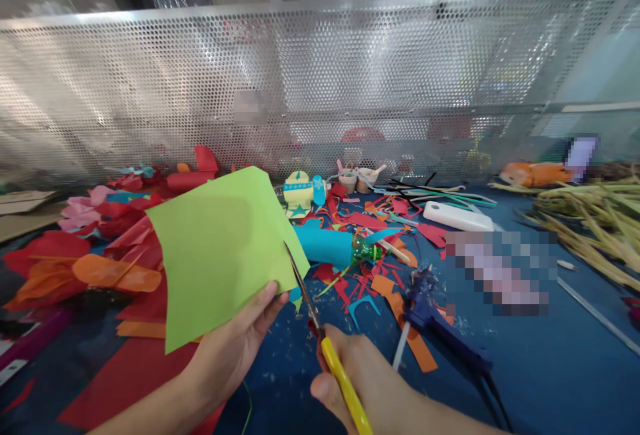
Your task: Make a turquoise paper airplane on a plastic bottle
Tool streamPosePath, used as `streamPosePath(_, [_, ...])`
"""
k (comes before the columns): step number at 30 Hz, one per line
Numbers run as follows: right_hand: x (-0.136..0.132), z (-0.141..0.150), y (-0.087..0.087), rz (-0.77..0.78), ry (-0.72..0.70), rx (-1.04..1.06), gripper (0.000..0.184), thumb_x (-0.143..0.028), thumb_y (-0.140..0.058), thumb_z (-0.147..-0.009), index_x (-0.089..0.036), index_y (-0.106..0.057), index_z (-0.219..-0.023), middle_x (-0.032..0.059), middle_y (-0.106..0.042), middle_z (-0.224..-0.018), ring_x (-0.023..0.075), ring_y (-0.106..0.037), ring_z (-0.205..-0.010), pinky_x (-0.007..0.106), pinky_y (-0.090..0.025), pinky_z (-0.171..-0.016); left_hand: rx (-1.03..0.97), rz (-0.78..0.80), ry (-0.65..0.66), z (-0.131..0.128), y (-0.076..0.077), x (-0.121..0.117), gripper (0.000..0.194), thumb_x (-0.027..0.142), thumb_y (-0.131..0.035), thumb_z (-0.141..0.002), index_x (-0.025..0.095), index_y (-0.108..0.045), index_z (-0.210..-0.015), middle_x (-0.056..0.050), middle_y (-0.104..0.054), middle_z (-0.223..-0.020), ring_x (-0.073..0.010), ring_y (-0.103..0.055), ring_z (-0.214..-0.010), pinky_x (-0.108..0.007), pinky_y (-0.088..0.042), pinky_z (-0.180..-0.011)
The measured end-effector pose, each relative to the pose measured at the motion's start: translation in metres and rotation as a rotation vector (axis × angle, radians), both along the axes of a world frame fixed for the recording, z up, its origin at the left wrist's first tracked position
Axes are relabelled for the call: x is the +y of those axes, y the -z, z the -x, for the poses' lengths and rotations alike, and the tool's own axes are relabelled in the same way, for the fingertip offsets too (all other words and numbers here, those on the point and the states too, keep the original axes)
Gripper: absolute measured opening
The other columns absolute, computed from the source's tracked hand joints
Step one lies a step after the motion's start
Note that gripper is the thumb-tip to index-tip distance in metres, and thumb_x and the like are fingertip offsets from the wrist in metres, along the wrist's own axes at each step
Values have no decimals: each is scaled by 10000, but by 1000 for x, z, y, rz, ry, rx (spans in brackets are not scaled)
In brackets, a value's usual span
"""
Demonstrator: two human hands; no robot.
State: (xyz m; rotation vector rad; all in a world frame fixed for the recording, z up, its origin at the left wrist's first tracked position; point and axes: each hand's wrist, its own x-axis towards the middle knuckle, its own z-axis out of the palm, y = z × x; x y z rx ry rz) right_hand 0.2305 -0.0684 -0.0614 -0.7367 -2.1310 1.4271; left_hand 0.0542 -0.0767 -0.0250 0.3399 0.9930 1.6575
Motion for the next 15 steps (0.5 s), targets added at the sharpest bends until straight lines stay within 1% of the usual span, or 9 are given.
streamPosePath(2, [-2,1,-6,34,-10,1,630,-828,-175,-779,-217,-332,-771,-62,-363,-553,65,-351,-391,214,-283,-367,8,0,4,0,1,0,483,40,-799,-639,229,-698,-1072,-41,-750,-968,-158,-709,-784,-244,-602,-728])
streamPosePath(4, [-3,1,-12,30,-1,20,645,-828,-161,-777,-211,-349,-784,-15,-438,-629,93,-437,-470,224,-353,-419,11,13,25,0,1,-1,426,58,-807,-635,213,-718,-1022,-39,-754,-938,-160,-708,-792,-247,-598,-741])
streamPosePath(6, [-3,1,-18,-2,2,45,660,-834,-154,-768,-208,-365,-774,32,-476,-713,126,-484,-578,243,-409,-488,2,40,50,-1,1,-1,314,86,-820,-624,185,-744,-912,-34,-758,-867,-157,-707,-754,-241,-596,-733])
streamPosePath(8, [-2,1,-20,-17,-14,54,667,-836,-160,-766,-206,-380,-770,53,-486,-746,145,-489,-636,253,-434,-531,-12,79,84,-3,1,-2,201,124,-840,-601,152,-750,-778,-35,-754,-778,-157,-703,-713,-232,-594,-718])
streamPosePath(9, [0,0,-20,-14,-19,51,673,-834,-160,-767,-203,-391,-778,56,-489,-754,149,-487,-647,255,-441,-543,-15,104,101,-4,1,-2,176,140,-852,-582,140,-745,-722,-38,-749,-744,-163,-703,-703,-233,-594,-715])
streamPosePath(11, [3,-2,-19,-9,-25,44,685,-836,-163,-767,-198,-411,-795,57,-495,-767,153,-486,-660,259,-450,-568,-8,133,126,-5,1,-2,192,153,-874,-536,131,-735,-667,-47,-748,-734,-180,-704,-713,-245,-595,-713])
streamPosePath(15, [6,-3,-14,-35,-25,48,705,-842,-164,-761,-193,-436,-814,53,-494,-789,154,-478,-673,264,-461,-599,21,119,147,-6,4,-5,250,175,-888,-502,147,-735,-697,-41,-755,-799,-184,-700,-731,-259,-596,-720])
